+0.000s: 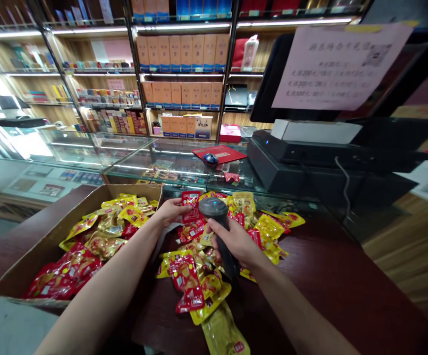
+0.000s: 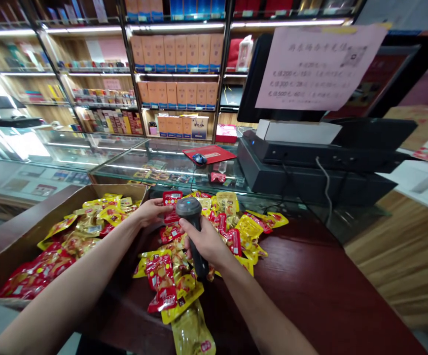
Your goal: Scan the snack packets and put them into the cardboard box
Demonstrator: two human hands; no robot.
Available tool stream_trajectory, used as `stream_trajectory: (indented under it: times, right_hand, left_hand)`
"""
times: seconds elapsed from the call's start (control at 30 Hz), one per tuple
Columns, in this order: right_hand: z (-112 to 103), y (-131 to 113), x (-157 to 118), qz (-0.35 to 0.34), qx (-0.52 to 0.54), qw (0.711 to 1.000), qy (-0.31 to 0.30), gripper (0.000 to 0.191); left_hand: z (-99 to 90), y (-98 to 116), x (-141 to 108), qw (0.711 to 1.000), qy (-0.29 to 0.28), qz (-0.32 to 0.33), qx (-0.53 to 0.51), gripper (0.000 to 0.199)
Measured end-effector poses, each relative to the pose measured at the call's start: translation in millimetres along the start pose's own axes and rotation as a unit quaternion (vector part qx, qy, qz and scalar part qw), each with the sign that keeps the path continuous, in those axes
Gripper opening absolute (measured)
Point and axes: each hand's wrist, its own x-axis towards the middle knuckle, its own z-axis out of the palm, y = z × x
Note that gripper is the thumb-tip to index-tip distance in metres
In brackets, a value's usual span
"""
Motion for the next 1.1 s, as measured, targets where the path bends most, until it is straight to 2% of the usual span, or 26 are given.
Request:
stream_trajectory:
  times: [0.47,0.73,1.1]
  right_hand:
    - [-2.4,-3.0,-2.0,-0.015,-0.003,1.000,0.003,0.040]
    - [-4.0,0.2,0.4,-0.023,0.005,1.000,-0.001,0.039]
    - [-4.7,0.0,0.5,-0.010,0.005,1.000,0.005,0.041]
  left_hand:
    - [1.7,-8.5,0.1,0.995,-0.044,-0.007,0.094,0.059]
    - [2.5,-6.3,-0.3,0.995,-0.047,-0.023,0.090,0.063]
    - [3.9,-3.2,-4.3,0.995,-0.039,-0.019,0.087,0.059]
